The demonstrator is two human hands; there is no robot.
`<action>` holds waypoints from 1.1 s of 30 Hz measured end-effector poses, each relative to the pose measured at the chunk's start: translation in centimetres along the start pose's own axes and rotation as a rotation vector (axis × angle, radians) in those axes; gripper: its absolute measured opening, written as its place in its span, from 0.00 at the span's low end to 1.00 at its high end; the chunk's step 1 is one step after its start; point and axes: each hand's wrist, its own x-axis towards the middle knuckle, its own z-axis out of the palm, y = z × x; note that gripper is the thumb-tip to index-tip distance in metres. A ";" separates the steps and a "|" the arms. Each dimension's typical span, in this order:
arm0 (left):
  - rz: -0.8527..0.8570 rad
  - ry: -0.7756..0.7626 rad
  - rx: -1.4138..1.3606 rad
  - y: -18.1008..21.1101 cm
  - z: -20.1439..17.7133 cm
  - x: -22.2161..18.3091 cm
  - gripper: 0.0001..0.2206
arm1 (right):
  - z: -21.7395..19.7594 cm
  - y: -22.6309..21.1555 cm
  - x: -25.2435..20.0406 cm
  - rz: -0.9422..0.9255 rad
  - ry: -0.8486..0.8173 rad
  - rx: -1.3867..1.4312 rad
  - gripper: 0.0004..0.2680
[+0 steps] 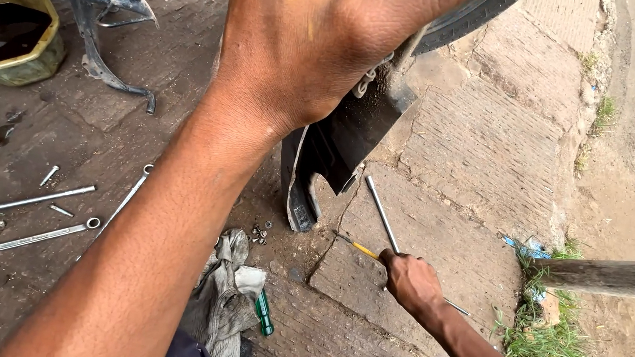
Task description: Clean and repair plastic housing/fairing components of a motorcycle using a tool.
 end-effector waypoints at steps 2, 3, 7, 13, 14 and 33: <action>0.002 0.006 -0.015 -0.5 -0.1 -0.6 0.16 | -1.1 -0.3 -0.6 -0.055 0.019 -0.046 0.15; 0.003 0.006 -0.009 -0.7 -0.2 -0.7 0.16 | -0.8 0.0 -0.5 -0.059 0.021 -0.049 0.15; -0.001 -0.001 -0.029 -1.3 -0.4 -1.2 0.14 | -3.2 -2.8 -2.4 -0.040 0.059 0.158 0.16; -0.028 -0.007 -0.013 -0.1 -0.2 -0.3 0.17 | -1.6 -3.2 -0.2 -0.045 0.187 0.085 0.11; -0.042 -0.018 -0.009 0.2 -0.3 -0.1 0.18 | -0.9 -2.9 0.3 -0.073 0.220 0.009 0.10; 0.013 -0.001 -0.046 -0.5 -0.9 0.1 0.11 | -2.9 -0.9 1.7 0.047 -0.008 0.325 0.23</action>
